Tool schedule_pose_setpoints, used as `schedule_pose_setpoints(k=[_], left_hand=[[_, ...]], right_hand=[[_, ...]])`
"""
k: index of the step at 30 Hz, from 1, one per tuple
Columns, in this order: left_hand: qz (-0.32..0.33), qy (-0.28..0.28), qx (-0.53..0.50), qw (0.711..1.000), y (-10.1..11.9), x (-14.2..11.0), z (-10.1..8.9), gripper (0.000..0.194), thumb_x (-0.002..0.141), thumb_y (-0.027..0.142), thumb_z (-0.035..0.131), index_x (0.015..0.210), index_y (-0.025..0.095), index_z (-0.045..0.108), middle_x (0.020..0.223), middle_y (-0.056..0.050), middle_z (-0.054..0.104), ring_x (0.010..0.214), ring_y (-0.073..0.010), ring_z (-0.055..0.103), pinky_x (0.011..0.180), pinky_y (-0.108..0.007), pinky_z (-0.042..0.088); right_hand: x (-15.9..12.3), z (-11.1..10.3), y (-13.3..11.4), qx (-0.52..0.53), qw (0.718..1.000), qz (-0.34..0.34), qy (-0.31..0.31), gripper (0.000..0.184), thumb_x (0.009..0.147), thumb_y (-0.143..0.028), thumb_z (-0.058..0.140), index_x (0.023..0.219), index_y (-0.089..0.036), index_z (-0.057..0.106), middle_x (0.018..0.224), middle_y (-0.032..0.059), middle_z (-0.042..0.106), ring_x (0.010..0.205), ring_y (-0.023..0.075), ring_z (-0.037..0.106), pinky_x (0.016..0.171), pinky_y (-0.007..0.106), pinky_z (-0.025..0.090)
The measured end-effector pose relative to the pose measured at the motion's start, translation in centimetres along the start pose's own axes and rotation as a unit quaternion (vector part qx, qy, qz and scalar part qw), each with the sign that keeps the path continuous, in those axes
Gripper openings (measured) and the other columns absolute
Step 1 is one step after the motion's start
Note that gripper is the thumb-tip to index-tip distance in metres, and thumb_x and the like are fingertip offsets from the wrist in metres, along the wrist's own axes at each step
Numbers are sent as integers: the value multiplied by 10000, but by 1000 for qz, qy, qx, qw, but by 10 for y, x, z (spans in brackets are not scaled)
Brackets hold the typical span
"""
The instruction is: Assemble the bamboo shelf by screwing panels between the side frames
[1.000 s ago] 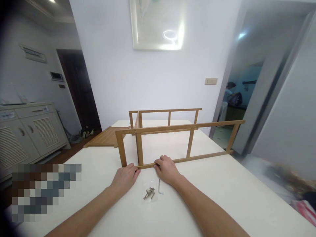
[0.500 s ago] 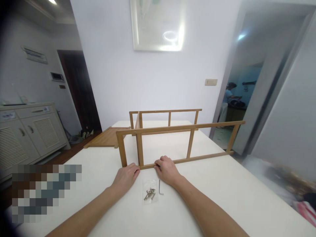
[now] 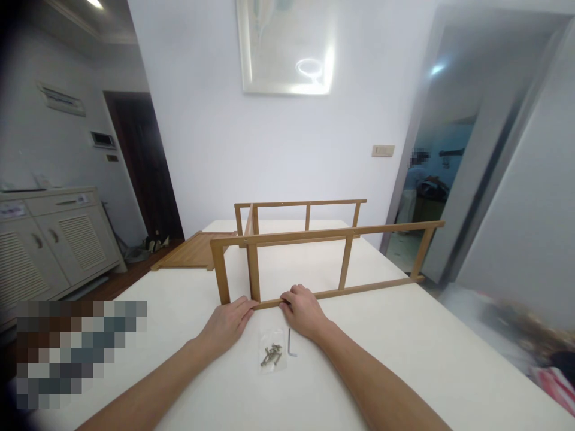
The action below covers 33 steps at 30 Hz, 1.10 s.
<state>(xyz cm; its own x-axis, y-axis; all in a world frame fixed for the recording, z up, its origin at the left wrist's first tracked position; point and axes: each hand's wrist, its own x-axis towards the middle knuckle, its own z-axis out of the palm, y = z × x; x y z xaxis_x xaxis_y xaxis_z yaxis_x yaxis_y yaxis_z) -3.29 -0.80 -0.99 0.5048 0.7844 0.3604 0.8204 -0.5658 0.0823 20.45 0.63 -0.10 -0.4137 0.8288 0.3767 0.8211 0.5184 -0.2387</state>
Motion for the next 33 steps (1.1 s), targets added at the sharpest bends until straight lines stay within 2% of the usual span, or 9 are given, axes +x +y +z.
schedule_pose_setpoints(k=[3, 7, 13, 18, 23, 26, 30, 33], left_hand=[[-17, 7, 6, 1000, 1, -4, -3, 309, 975, 196, 327, 1186, 217, 551, 1036, -41, 634, 834, -163, 632, 691, -276, 484], [-34, -2, 35, 999, 2, -4, -3, 252, 970, 211, 355, 1049, 198, 594, 995, -41, 624, 797, -164, 627, 651, -280, 473], [-23, -29, 89, 995, 2, 2, 5, 325, 991, 234, 303, 967, 171, 621, 955, -57, 606, 731, -152, 625, 601, -263, 461], [20, -55, 125, 990, 1, 5, 3, 340, 975, 154, 271, 967, 162, 611, 943, -67, 596, 708, -171, 619, 577, -286, 480], [67, -79, 109, 989, 0, 5, -4, 296, 930, 72, 316, 964, 164, 595, 964, -66, 600, 732, -168, 621, 608, -287, 500], [65, -65, 83, 992, -2, 4, -5, 305, 948, 102, 311, 1019, 187, 595, 976, -53, 605, 735, -161, 625, 624, -284, 504], [29, -17, 36, 999, -5, 1, -4, 352, 973, 154, 304, 1239, 249, 515, 1009, -37, 607, 773, -147, 629, 662, -266, 508], [15, -7, 39, 999, -6, -1, -3, 348, 973, 155, 299, 1239, 228, 510, 1027, -53, 603, 799, -150, 625, 678, -267, 510]], right_hand=[[0, 0, 0, 5, 1000, 2, 0, 192, 909, -273, 521, 986, -203, 683, 891, 63, 597, 887, 190, 539, 807, 309, 406], [0, 0, 0, 11, 1000, 7, 1, 191, 903, -271, 531, 989, -199, 686, 892, 65, 602, 887, 190, 547, 804, 306, 411], [0, 0, -1, 6, 1000, 4, 7, 180, 901, -268, 534, 970, -199, 685, 884, 63, 604, 883, 191, 551, 794, 305, 414], [0, 0, -2, 2, 1000, 5, 9, 177, 899, -264, 533, 961, -200, 686, 877, 63, 604, 877, 192, 550, 792, 308, 416], [1, 1, -1, 0, 1000, 8, 7, 182, 896, -265, 536, 978, -199, 685, 893, 65, 606, 884, 192, 550, 804, 311, 415], [1, 2, 1, 1, 1000, 7, 9, 183, 894, -263, 537, 983, -200, 683, 901, 65, 606, 885, 191, 548, 809, 311, 415], [0, 3, 2, 4, 1000, 4, 8, 189, 903, -273, 526, 983, -203, 682, 907, 64, 604, 884, 189, 547, 807, 309, 415], [0, 3, 2, 6, 1000, 6, 7, 190, 905, -281, 527, 984, -207, 684, 909, 63, 604, 886, 188, 549, 805, 309, 416]])
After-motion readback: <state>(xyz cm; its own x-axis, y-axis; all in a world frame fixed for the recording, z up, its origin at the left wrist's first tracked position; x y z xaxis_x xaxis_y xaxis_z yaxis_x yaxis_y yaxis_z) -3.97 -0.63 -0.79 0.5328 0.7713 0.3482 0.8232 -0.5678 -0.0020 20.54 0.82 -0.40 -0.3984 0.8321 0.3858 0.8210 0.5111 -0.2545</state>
